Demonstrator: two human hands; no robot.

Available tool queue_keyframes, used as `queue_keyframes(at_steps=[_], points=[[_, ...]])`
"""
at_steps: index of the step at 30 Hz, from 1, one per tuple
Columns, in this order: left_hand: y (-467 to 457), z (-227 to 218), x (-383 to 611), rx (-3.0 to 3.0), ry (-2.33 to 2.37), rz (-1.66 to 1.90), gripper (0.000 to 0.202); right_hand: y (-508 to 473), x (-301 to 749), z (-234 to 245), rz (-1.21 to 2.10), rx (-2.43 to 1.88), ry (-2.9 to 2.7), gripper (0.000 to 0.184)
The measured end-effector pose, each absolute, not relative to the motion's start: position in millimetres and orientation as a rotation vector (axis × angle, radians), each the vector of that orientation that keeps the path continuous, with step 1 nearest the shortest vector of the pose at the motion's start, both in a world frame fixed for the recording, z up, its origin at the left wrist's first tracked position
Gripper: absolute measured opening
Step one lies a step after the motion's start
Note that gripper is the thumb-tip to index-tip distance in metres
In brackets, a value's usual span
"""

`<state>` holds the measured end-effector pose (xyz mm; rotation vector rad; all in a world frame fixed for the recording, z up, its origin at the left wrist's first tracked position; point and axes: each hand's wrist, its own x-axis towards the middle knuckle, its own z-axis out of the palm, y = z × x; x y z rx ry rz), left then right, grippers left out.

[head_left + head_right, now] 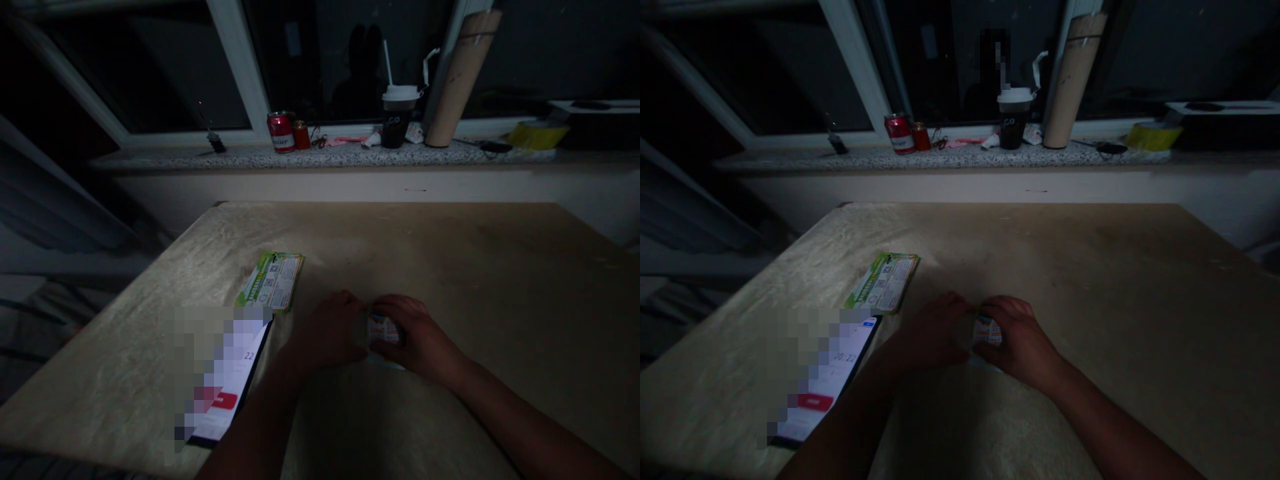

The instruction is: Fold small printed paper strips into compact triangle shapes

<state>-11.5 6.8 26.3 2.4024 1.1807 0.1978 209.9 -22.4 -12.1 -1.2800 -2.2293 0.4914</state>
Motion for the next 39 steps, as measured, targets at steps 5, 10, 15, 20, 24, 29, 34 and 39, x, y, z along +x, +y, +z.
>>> queue_keyframes(at_steps=[5,10,15,20,24,29,34,39], points=[[7.7,23.6,-12.7,2.407,1.152,0.207,0.058,-22.7,209.5,-9.9,0.484,-1.283,-2.231,0.051],[6.9,26.1,-11.1,2.420,1.158,0.188,0.055,-22.4,209.3,-13.0,0.484,-1.294,-2.229,0.052],[7.5,26.2,-9.9,2.436,1.164,0.179,0.056,-22.8,209.4,-12.4,0.482,-1.294,-2.239,0.052],[8.0,28.1,-10.3,2.421,1.174,0.116,0.056,-22.4,208.8,-11.4,0.478,-1.310,-2.227,0.048],[8.2,25.2,-10.6,2.443,1.185,0.134,0.060,-20.5,209.2,-15.4,0.459,-1.305,-2.222,0.045],[7.8,22.8,-11.0,2.499,1.210,0.144,0.059,-17.8,214.0,-19.7,0.390,-1.326,-2.233,0.039],[6.6,23.6,-11.6,2.482,1.219,0.144,0.060,-15.5,222.0,-22.4,0.335,-1.363,-2.221,0.035],[7.6,22.1,-11.0,2.482,1.231,0.138,0.062,-15.1,229.8,-24.8,0.326,-1.391,-2.221,0.035]])
